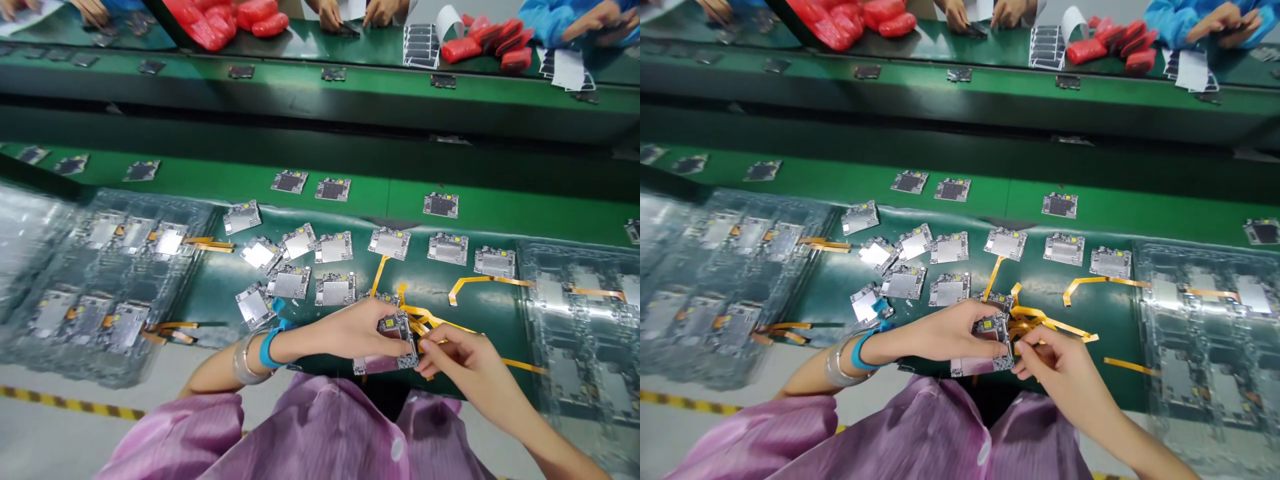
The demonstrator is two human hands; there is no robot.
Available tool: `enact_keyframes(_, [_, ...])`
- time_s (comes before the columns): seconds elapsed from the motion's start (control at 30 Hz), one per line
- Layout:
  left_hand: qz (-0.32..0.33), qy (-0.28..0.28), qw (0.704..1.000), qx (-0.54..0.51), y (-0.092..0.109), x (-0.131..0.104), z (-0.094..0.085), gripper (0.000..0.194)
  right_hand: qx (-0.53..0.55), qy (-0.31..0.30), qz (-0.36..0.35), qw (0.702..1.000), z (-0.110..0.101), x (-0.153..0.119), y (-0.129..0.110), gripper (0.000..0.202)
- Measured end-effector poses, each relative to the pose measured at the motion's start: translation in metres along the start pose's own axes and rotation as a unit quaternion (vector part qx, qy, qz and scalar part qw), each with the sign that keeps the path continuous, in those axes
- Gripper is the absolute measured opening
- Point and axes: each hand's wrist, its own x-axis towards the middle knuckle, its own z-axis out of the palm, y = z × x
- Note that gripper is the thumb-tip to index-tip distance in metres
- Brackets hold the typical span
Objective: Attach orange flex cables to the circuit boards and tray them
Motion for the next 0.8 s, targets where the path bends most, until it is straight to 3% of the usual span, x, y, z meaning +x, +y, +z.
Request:
enact_keyframes(0.43, [0.011, -0.020, 1.000, -0.017, 0.000, 0.002, -0.001, 0.016, 0.013, -0.027, 0.004, 1.000, 0.000, 0.000, 0.003, 0.036])
enact_keyframes(0.63, [0.048, -0.031, 0.998, 0.004, -0.007, 0.004, 0.002, 0.014, -0.022, -0.060, 0.006, 0.998, -0.002, 0.001, 0.003, 0.033])
enact_keyframes(0.8, [0.033, -0.028, 0.999, -0.003, -0.010, 0.007, 0.000, 0.020, -0.015, -0.036, 0.005, 0.999, -0.001, 0.002, 0.004, 0.035])
